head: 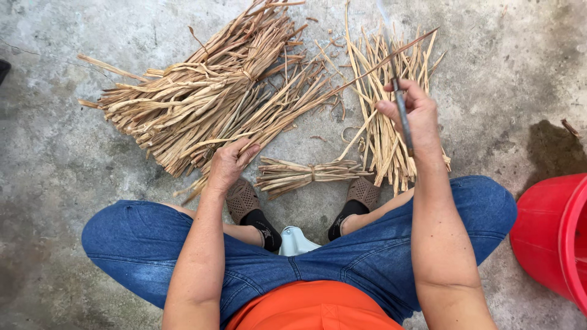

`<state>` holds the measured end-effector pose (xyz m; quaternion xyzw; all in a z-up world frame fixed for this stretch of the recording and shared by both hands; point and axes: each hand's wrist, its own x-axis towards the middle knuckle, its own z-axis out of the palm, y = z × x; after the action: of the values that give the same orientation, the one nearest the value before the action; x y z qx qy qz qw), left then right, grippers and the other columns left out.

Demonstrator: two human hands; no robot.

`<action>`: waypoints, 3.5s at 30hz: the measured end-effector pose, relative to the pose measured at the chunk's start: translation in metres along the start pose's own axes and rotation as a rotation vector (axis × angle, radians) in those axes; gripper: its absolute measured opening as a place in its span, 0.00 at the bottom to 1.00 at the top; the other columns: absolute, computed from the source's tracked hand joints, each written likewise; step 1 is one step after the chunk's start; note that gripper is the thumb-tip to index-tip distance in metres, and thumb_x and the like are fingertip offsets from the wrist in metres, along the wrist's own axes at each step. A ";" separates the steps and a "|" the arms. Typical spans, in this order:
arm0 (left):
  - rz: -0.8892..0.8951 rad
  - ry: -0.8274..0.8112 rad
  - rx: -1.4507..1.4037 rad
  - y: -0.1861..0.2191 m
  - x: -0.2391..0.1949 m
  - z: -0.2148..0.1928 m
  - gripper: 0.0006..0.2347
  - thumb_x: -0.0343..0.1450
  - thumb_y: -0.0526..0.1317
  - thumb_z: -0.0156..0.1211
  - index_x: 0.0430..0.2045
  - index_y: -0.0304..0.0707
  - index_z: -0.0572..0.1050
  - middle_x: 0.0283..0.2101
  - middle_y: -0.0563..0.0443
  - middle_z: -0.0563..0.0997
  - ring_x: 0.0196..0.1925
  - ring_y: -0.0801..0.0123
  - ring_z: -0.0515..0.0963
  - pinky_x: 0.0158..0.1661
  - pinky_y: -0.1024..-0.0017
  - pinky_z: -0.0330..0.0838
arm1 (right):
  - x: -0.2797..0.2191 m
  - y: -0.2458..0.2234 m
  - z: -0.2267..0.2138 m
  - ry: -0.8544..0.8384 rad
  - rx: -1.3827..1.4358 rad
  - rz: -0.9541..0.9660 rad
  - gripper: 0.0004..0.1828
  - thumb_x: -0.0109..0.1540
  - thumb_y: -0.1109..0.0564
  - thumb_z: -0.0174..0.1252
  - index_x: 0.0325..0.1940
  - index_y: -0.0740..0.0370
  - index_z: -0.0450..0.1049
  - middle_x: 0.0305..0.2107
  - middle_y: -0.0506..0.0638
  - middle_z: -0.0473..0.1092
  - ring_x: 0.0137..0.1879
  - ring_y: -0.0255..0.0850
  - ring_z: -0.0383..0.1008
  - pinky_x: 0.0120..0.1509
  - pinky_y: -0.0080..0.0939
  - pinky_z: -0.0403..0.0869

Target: The person sits on a small stool and uses shears to trim the ends of dried plant stalks. They gather the trimmed stalks into a bundle and tie them together with a rubber band.

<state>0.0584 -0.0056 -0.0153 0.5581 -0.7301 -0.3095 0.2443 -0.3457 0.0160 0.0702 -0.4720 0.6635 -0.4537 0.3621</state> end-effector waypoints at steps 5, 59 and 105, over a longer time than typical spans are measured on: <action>-0.316 -0.061 -0.064 -0.021 0.004 0.012 0.10 0.75 0.50 0.59 0.41 0.48 0.80 0.26 0.49 0.83 0.28 0.67 0.83 0.33 0.65 0.74 | 0.000 0.013 0.025 -0.053 -0.001 0.046 0.23 0.57 0.53 0.74 0.54 0.56 0.77 0.20 0.36 0.67 0.24 0.23 0.61 0.25 0.26 0.56; -0.448 -0.365 0.786 -0.199 0.019 0.174 0.16 0.73 0.37 0.56 0.56 0.38 0.67 0.57 0.41 0.73 0.58 0.49 0.73 0.51 0.51 0.70 | -0.018 0.040 0.067 -0.004 -0.155 0.206 0.26 0.60 0.65 0.67 0.60 0.59 0.68 0.46 0.49 0.80 0.53 0.33 0.80 0.54 0.34 0.77; -0.333 -0.168 -1.682 0.025 0.017 0.036 0.14 0.78 0.39 0.52 0.58 0.40 0.69 0.40 0.48 0.82 0.40 0.64 0.84 0.45 0.61 0.84 | -0.106 0.034 0.114 -0.156 0.508 0.514 0.20 0.63 0.56 0.61 0.57 0.55 0.65 0.45 0.57 0.78 0.40 0.41 0.81 0.38 0.37 0.80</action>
<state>0.0118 -0.0106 -0.0218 0.2666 -0.1826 -0.8196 0.4731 -0.2211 0.0926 0.0066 -0.2182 0.5968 -0.4609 0.6195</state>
